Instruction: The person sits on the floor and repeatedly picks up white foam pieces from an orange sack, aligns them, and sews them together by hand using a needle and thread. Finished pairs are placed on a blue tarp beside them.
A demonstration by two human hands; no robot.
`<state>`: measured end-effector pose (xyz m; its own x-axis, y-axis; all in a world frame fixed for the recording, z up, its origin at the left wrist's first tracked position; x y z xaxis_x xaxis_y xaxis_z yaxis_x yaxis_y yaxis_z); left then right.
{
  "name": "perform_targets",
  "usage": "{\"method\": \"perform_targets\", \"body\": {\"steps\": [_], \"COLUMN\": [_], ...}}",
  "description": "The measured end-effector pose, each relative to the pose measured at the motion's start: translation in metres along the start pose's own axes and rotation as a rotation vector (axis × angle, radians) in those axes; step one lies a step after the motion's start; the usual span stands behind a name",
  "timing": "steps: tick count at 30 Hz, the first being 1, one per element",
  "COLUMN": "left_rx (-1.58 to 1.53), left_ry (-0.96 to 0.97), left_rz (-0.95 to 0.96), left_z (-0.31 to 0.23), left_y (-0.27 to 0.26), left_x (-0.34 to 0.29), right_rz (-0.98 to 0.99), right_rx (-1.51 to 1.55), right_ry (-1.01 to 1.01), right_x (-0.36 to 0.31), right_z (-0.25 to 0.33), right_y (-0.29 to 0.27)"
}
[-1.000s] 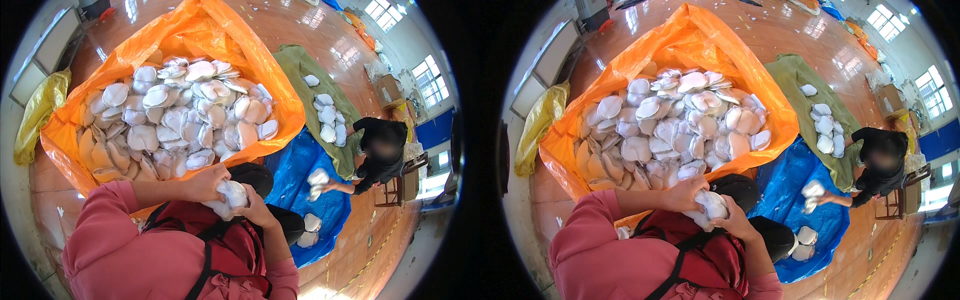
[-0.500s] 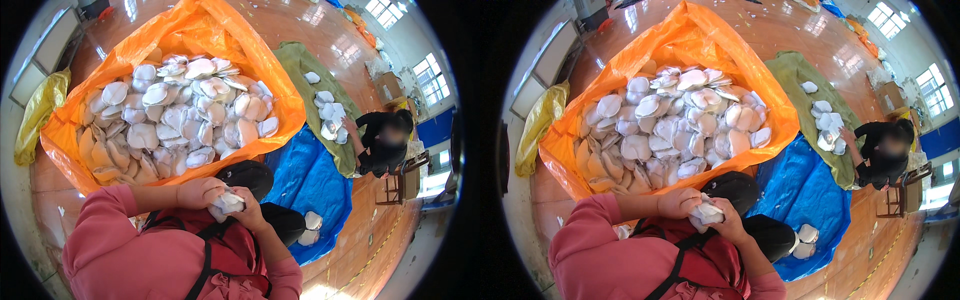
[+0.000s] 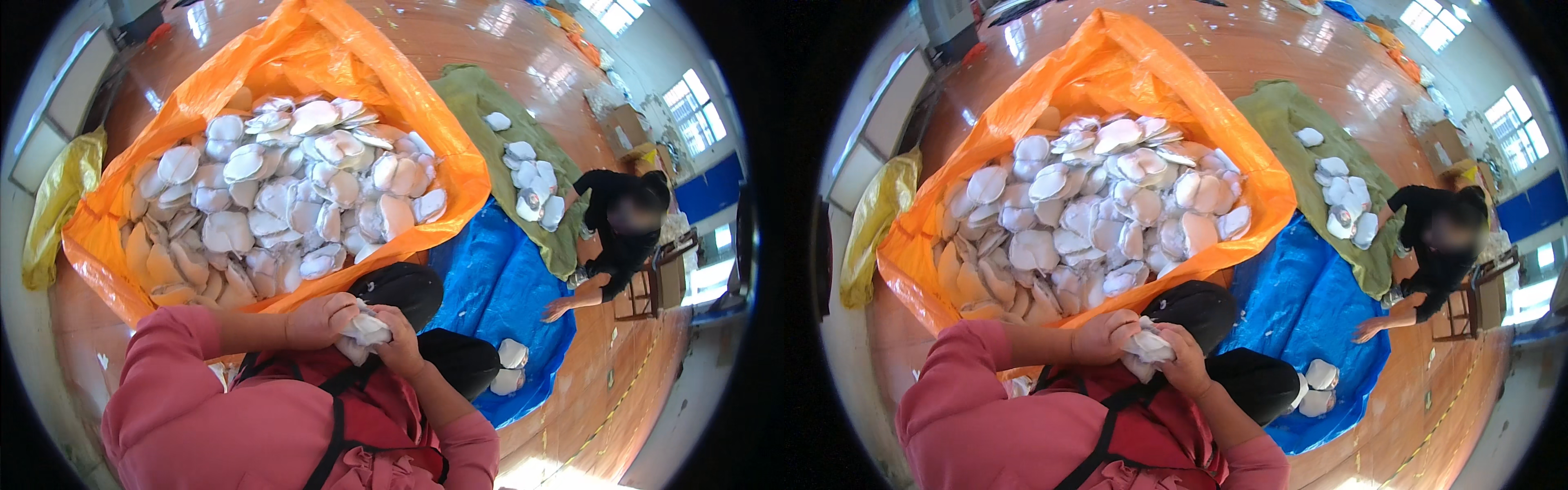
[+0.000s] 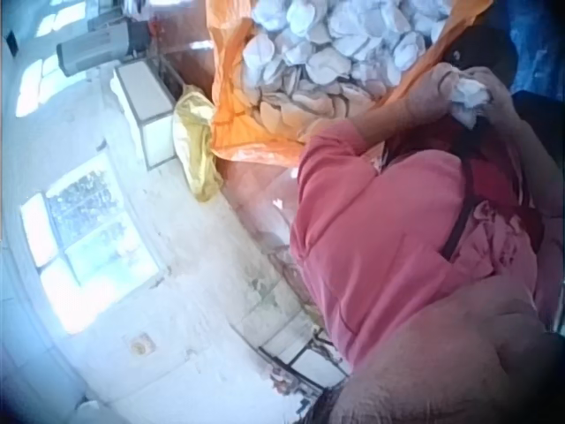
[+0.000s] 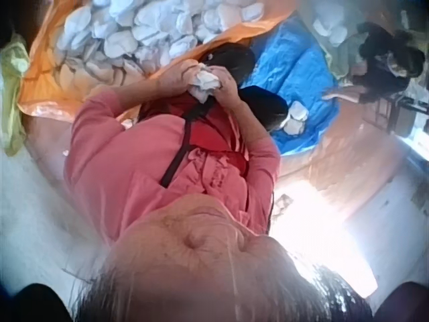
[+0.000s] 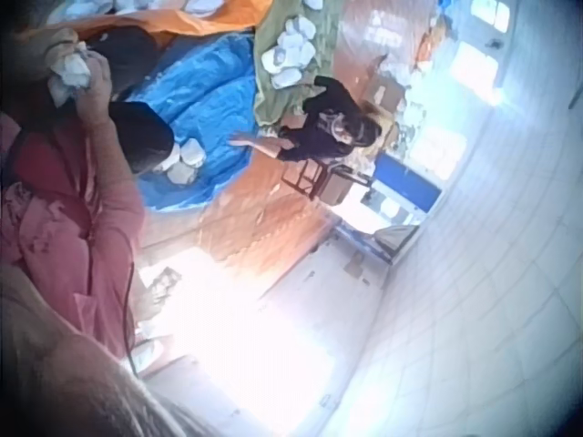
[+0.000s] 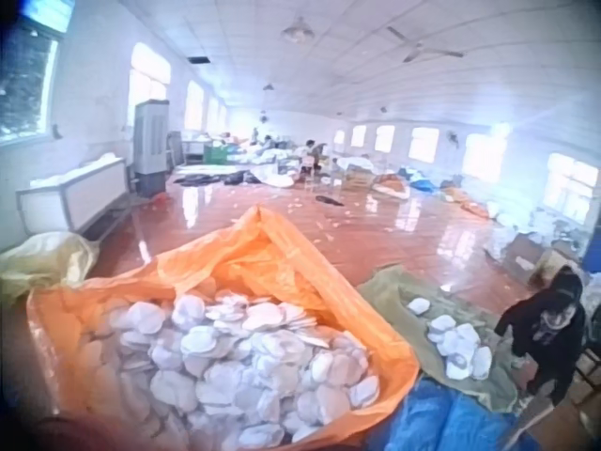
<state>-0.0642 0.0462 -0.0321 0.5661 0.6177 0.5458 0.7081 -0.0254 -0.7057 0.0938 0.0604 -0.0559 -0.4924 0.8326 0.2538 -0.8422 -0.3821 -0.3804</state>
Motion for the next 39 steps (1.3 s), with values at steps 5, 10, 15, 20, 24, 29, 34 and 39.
{"method": "perform_targets", "body": {"steps": [5, 10, 15, 20, 24, 29, 34, 39], "left_rx": [-0.214, -0.330, -0.137, 0.129, 0.177, 0.089, -0.034, 0.137], "left_ry": [-0.096, -0.579, -0.511, -0.401, -0.355, -0.397, -0.454, -0.347], "left_rz": [0.358, 0.392, 0.497, 0.858, 1.053, 1.221, 1.256, 1.214], "left_z": [-0.014, 0.006, 0.007, 0.004, 0.003, 0.008, 0.012, 0.000], "left_y": [-0.016, -0.032, -0.046, -0.048, -0.046, -0.037, -0.031, -0.027], "left_x": [0.027, 0.020, 0.029, 0.025, 0.013, 0.001, -0.007, -0.010], "right_rz": [0.038, 0.091, 0.307, 0.429, 0.430, 0.445, 0.396, 0.403], "right_rx": [0.033, -0.082, -0.294, -0.347, -0.320, -0.303, -0.177, -0.038], "right_ry": [-0.085, -0.095, 0.007, 0.020, -0.018, -0.037, -0.056, -0.045], "right_x": [-0.006, 0.001, 0.020, 0.022, 0.025, 0.022, 0.016, 0.013], "right_z": [0.010, 0.038, 0.068, 0.078, 0.089, 0.088, 0.083, 0.080], "right_y": [0.001, 0.004, 0.012, 0.026, 0.035, 0.045, 0.046, 0.048]}}
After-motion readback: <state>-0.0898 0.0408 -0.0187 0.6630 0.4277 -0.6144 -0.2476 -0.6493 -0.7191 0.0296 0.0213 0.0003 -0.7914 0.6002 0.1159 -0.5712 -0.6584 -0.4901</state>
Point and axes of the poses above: each hand's wrist, its own x-axis towards the middle knuckle, its own y-axis out of the palm, z = x × y, the point moved 7 cm from there along x, towards the middle knuckle, and after that the axes turned 2 degrees about x, right-handed, at the moved point
